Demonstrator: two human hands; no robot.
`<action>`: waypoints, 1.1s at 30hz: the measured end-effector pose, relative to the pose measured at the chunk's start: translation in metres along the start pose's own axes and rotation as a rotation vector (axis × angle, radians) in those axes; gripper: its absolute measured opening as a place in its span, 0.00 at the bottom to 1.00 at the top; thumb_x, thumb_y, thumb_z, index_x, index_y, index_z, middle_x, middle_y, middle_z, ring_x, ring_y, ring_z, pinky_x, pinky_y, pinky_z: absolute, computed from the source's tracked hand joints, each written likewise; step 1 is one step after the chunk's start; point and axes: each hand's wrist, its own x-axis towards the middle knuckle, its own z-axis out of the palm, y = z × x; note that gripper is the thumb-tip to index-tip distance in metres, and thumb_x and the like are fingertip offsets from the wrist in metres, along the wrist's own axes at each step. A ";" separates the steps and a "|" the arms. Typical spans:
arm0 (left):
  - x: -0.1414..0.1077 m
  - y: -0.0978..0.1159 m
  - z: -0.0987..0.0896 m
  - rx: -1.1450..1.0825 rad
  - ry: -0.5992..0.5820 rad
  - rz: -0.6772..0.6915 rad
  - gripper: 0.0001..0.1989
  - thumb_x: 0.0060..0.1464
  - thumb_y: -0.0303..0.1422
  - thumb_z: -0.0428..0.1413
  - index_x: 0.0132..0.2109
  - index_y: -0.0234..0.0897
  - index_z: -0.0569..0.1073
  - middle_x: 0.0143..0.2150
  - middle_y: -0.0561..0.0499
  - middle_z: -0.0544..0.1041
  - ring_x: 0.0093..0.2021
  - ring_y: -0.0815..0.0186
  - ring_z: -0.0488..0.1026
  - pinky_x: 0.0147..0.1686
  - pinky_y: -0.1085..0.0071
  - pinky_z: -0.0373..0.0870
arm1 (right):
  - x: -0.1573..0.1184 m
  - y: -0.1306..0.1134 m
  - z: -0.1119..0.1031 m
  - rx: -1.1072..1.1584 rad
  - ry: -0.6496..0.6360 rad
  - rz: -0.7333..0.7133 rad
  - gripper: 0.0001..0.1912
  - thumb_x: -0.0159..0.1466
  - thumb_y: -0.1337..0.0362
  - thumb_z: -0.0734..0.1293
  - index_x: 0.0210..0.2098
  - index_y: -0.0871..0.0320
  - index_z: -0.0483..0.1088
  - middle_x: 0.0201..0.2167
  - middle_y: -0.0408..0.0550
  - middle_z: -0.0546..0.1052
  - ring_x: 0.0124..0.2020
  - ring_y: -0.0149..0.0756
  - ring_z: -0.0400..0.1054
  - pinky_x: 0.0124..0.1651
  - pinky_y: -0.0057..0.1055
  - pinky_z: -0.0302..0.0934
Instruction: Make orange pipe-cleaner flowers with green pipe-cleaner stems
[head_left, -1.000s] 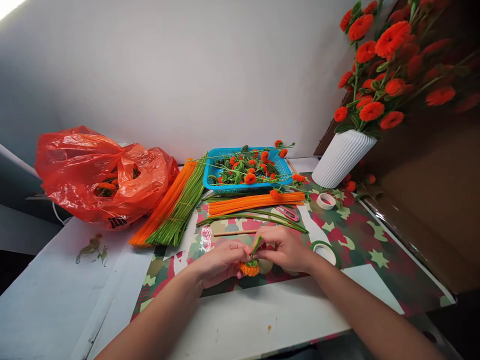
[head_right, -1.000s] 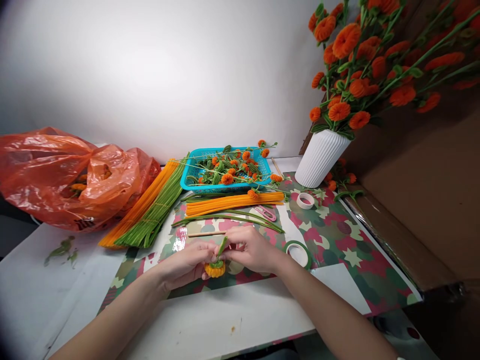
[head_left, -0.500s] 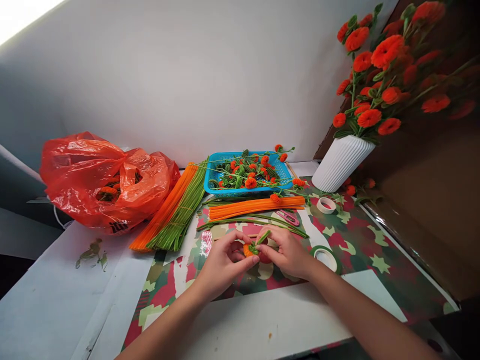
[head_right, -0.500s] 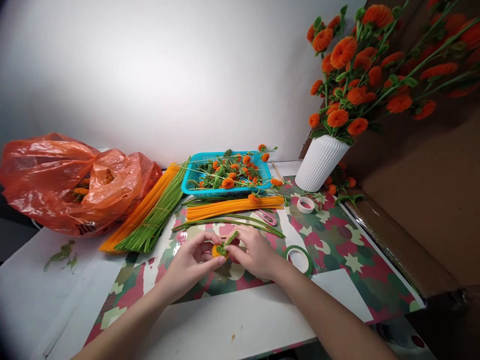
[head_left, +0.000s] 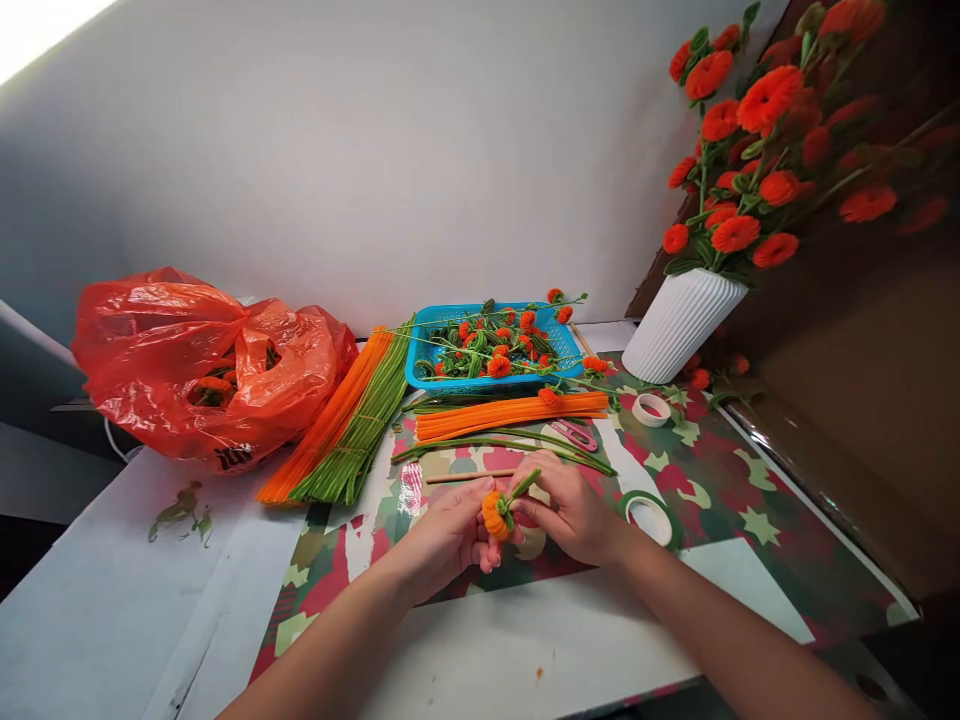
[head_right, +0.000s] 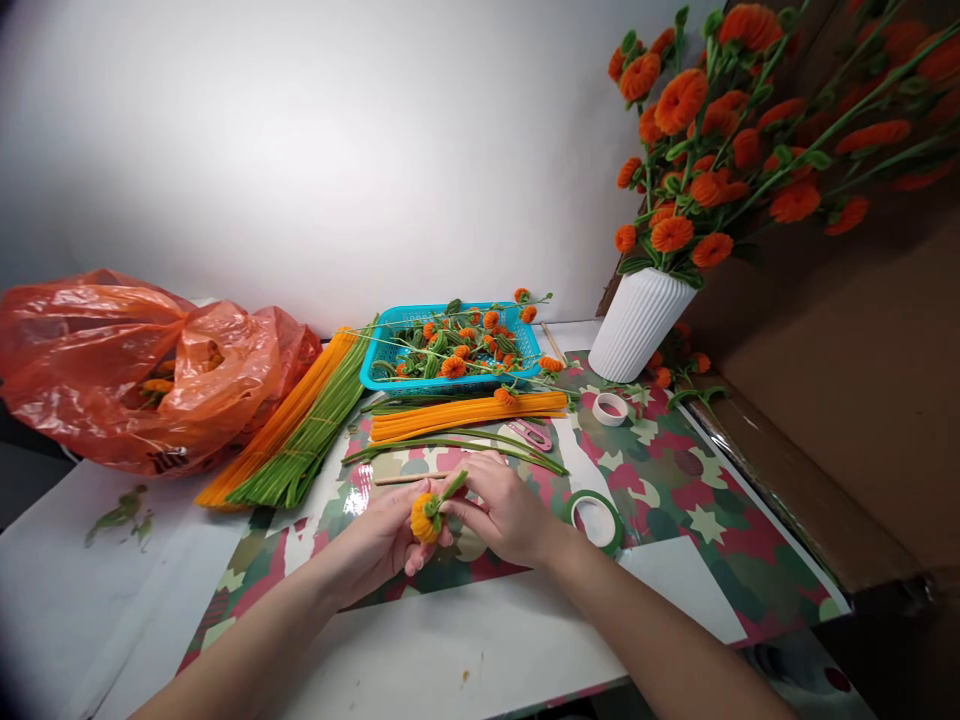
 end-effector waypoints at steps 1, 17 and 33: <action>0.000 0.000 0.000 -0.007 -0.001 -0.012 0.18 0.55 0.45 0.56 0.39 0.32 0.72 0.27 0.46 0.78 0.16 0.76 0.68 0.17 0.82 0.66 | 0.000 0.000 0.001 0.004 -0.001 0.005 0.06 0.68 0.62 0.61 0.37 0.55 0.68 0.31 0.46 0.74 0.35 0.36 0.66 0.42 0.34 0.60; -0.011 0.004 0.006 0.765 0.213 0.695 0.12 0.49 0.34 0.61 0.43 0.40 0.73 0.46 0.45 0.74 0.49 0.57 0.70 0.44 0.68 0.69 | 0.002 -0.005 0.002 -0.048 0.124 0.114 0.09 0.64 0.63 0.64 0.27 0.56 0.67 0.25 0.44 0.73 0.30 0.35 0.65 0.37 0.33 0.58; -0.003 0.005 0.007 0.411 0.151 0.107 0.08 0.46 0.33 0.55 0.24 0.36 0.65 0.21 0.53 0.70 0.22 0.71 0.65 0.23 0.76 0.57 | -0.001 0.005 0.003 -0.094 -0.183 -0.012 0.07 0.68 0.67 0.60 0.34 0.56 0.67 0.29 0.45 0.73 0.32 0.35 0.64 0.40 0.34 0.58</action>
